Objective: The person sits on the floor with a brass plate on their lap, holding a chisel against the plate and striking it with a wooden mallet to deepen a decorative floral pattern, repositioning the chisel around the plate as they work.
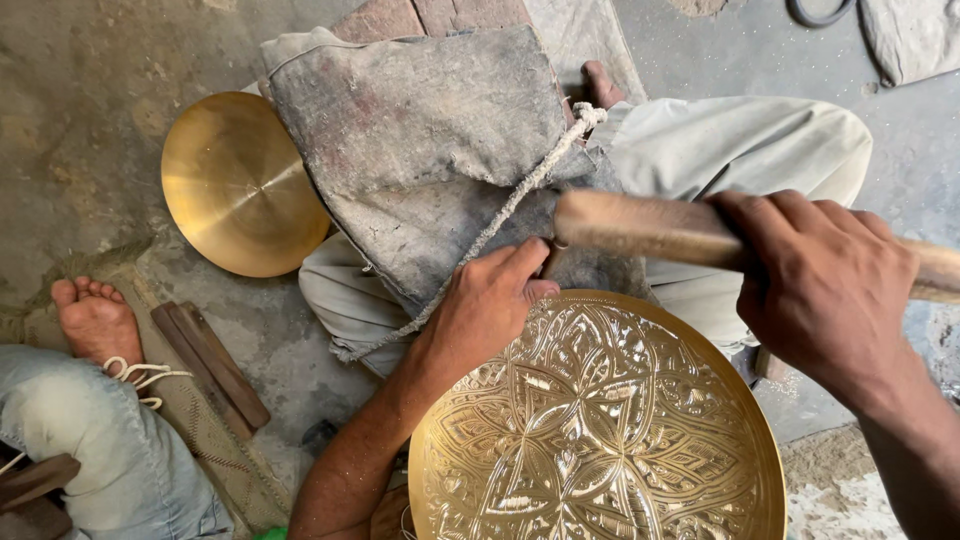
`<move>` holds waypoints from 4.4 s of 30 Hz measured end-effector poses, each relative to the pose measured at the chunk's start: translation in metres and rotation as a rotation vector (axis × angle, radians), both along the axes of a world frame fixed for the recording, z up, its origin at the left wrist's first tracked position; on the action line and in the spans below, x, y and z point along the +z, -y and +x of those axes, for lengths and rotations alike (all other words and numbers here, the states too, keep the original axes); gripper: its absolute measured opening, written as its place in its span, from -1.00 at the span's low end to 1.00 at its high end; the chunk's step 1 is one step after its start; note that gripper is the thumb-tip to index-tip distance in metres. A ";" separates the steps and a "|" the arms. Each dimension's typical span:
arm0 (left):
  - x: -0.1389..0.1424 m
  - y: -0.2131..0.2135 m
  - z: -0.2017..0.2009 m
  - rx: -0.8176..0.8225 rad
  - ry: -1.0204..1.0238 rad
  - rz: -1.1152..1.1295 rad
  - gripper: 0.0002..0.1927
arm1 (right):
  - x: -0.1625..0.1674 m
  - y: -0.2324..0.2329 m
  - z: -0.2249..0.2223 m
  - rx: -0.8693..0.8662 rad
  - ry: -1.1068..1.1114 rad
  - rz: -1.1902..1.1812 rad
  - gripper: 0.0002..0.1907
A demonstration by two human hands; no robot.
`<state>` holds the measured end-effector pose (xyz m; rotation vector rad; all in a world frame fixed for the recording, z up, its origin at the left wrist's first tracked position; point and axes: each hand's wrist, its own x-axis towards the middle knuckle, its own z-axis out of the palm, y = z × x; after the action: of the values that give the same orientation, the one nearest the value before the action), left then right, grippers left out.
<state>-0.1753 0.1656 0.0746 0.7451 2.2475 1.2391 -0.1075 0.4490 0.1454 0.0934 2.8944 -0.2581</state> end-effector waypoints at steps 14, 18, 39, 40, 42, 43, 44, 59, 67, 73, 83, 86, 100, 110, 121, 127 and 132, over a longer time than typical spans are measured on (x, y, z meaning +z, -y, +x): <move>0.035 0.058 0.026 0.190 0.098 0.190 -0.66 | -0.027 -0.014 0.033 -0.619 0.714 -0.767 -0.26; 0.036 0.065 0.042 0.271 0.276 0.281 -0.84 | -0.035 -0.015 0.054 -0.718 0.576 -0.985 -0.31; -0.015 -0.028 -0.047 0.193 -0.474 -0.321 -0.48 | -0.029 -0.023 0.030 -0.465 0.505 -1.077 -0.35; -0.009 -0.023 -0.044 0.204 -0.425 -0.196 -0.48 | -0.026 -0.021 0.027 -0.461 0.521 -1.032 -0.34; 0.004 -0.016 -0.037 0.166 -0.392 -0.037 -0.55 | -0.018 -0.016 0.022 -0.451 0.521 -1.040 -0.31; 0.010 -0.014 -0.035 0.115 -0.420 -0.003 -0.62 | -0.014 -0.014 0.018 -0.440 0.515 -1.045 -0.30; 0.015 -0.013 -0.034 0.062 -0.444 0.033 -0.68 | -0.009 -0.012 0.015 -0.476 0.521 -0.956 -0.31; 0.013 -0.022 -0.042 -0.006 -0.068 0.137 -0.57 | 0.002 -0.037 0.015 -0.419 0.175 -0.667 -0.42; -0.006 -0.023 -0.036 0.005 -0.284 0.211 -0.55 | 0.010 -0.032 0.006 -0.292 0.085 -0.399 -0.35; -0.011 -0.028 -0.039 -0.037 -0.208 0.100 -0.61 | 0.022 -0.023 -0.006 -0.173 -0.106 -0.371 -0.40; 0.000 -0.028 -0.037 -0.006 -0.220 0.097 -0.64 | 0.014 -0.024 -0.015 0.031 -0.231 -0.039 -0.56; 0.005 -0.030 -0.039 -0.008 -0.177 0.077 -0.70 | 0.015 -0.021 -0.016 0.043 -0.149 0.032 -0.58; 0.009 -0.030 -0.040 0.018 -0.155 0.130 -0.75 | 0.022 -0.015 -0.020 -0.015 -0.300 -0.234 -0.50; 0.017 -0.038 -0.042 0.028 -0.182 0.011 -0.64 | 0.019 -0.022 -0.020 -0.083 -0.139 -0.047 -0.47; 0.013 -0.042 -0.040 0.026 -0.155 0.033 -0.59 | 0.022 -0.019 -0.021 -0.098 -0.315 -0.423 -0.44; 0.012 -0.043 -0.039 0.029 -0.157 -0.045 -0.57 | 0.018 -0.021 -0.020 -0.080 -0.324 -0.308 -0.38; 0.013 -0.040 -0.036 0.022 -0.110 -0.100 -0.55 | 0.012 -0.019 -0.023 -0.058 -0.133 -0.036 -0.41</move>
<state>-0.2116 0.2061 0.0874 0.7689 2.3933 1.1112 -0.1307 0.4680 0.1573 0.1602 3.0212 -0.3390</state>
